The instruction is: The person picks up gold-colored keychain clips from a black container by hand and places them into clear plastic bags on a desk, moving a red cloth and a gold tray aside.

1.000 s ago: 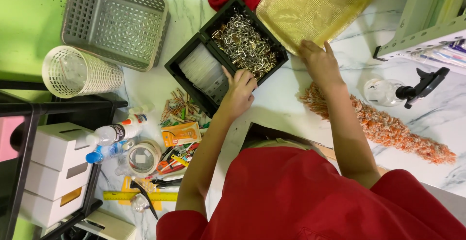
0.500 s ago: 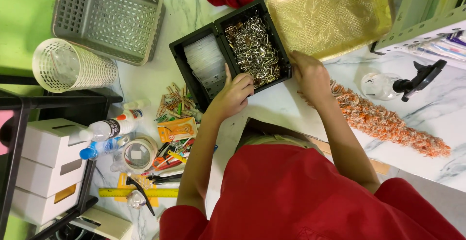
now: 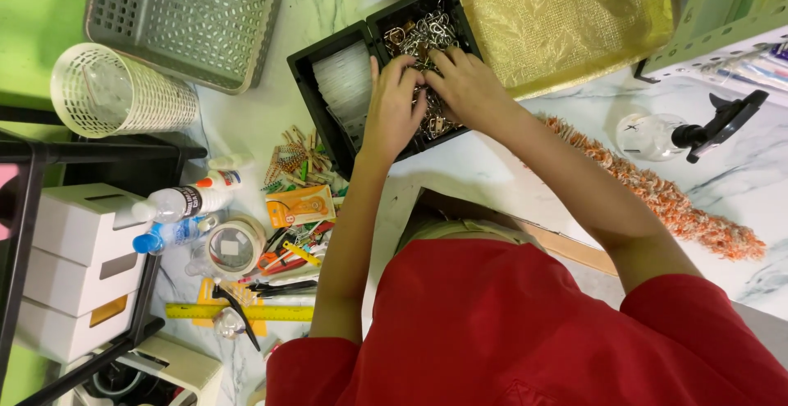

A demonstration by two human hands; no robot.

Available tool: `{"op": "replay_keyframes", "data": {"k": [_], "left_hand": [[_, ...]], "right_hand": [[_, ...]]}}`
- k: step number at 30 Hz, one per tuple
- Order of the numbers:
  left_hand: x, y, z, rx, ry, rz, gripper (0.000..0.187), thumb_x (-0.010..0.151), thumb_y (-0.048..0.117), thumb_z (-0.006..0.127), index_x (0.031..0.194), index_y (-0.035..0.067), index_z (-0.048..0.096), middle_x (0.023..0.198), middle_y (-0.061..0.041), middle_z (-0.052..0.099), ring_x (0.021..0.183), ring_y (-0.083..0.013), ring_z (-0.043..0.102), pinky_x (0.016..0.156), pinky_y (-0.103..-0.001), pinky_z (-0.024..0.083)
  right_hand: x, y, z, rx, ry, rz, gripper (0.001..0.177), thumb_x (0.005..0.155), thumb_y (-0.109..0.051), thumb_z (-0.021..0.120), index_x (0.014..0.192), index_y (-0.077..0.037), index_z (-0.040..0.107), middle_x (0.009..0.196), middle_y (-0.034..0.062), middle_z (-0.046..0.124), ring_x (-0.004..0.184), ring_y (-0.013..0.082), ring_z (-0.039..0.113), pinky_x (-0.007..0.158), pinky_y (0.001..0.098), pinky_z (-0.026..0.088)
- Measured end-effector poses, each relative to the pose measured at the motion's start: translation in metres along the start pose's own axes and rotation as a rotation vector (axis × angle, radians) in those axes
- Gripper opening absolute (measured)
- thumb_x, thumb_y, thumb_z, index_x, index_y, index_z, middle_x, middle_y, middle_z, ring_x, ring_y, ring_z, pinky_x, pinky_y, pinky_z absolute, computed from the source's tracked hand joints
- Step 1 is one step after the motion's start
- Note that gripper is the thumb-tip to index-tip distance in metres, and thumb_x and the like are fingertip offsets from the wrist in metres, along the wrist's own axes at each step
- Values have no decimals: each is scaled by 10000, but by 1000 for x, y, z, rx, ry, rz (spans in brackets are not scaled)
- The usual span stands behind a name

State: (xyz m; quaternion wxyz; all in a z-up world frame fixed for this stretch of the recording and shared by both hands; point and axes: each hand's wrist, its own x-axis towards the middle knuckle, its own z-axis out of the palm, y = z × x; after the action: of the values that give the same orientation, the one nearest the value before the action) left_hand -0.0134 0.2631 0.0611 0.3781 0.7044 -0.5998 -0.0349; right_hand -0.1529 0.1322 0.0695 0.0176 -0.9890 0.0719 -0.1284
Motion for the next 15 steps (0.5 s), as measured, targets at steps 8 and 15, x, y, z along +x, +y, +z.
{"op": "replay_keyframes", "data": {"k": [8, 15], "left_hand": [[3, -11, 7, -156, 76, -49, 203, 916, -7, 669, 1106, 20, 601, 1277, -117, 582, 1240, -317, 600, 1277, -582, 233], [5, -11, 5, -51, 20, -33, 286, 907, 14, 694, 1178, 10, 604, 1259, -130, 570, 1220, -318, 594, 1258, -583, 263]], "right_hand": [[17, 35, 20, 126, 26, -1, 320, 813, -134, 838, 1104, -105, 707, 1108, 129, 636, 1027, 314, 649, 769, 405, 588], [22, 44, 6, 541, 202, 61, 188, 900, -39, 823, 1030, -51, 688, 1060, 99, 656, 955, 270, 678, 791, 380, 574]]}}
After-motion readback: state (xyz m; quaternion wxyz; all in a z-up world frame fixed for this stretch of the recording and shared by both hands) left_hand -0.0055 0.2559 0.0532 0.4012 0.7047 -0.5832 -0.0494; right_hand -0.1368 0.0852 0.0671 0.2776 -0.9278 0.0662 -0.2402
